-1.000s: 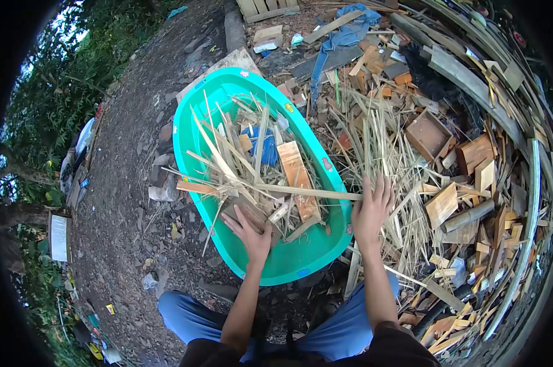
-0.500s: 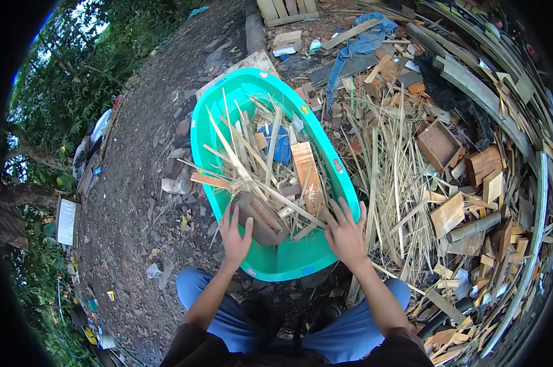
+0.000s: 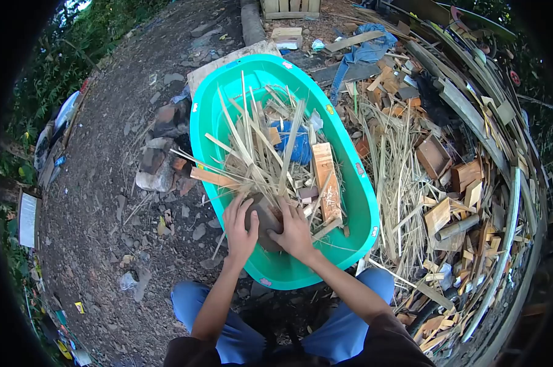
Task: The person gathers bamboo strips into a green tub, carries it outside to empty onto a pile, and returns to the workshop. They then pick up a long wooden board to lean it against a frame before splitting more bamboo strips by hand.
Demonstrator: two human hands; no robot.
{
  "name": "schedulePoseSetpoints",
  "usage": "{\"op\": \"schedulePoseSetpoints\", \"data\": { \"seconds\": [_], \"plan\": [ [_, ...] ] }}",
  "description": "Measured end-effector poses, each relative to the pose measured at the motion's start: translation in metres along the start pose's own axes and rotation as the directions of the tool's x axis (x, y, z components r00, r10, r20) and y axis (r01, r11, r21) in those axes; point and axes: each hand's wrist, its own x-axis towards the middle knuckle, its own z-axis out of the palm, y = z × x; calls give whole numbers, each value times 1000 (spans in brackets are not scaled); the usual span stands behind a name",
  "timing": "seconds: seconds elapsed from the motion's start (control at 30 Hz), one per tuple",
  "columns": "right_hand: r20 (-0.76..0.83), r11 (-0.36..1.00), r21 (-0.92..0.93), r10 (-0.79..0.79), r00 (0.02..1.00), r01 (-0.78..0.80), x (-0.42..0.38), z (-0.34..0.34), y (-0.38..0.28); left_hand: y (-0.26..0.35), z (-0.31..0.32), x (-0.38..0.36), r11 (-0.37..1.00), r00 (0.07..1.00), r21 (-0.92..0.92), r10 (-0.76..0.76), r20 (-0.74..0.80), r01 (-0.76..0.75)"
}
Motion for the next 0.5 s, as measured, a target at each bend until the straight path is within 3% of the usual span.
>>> {"op": "schedulePoseSetpoints", "data": {
  "seconds": [0.1,0.17,0.33,0.43,0.5],
  "plan": [
    [-15,995,-87,-41,999,40,-2,-2,-5,-11,0,-3,1000,999,-7,2,46,-2],
    [40,1000,-7,6,999,-6,1,-4,0,-13,-2,-5,1000,999,-3,10,48,-9],
    [-4,997,58,-50,999,51,-8,-25,6,-2,-4,-4,999,997,-30,36,72,-34],
    [-73,996,82,-37,997,43,-17,-68,6,8,2,-5,990,992,-69,126,12,-124],
    [-208,966,258,44,977,11,-23,-101,9,15,11,-7,974,978,-94,204,-33,-207]
  ]
}}
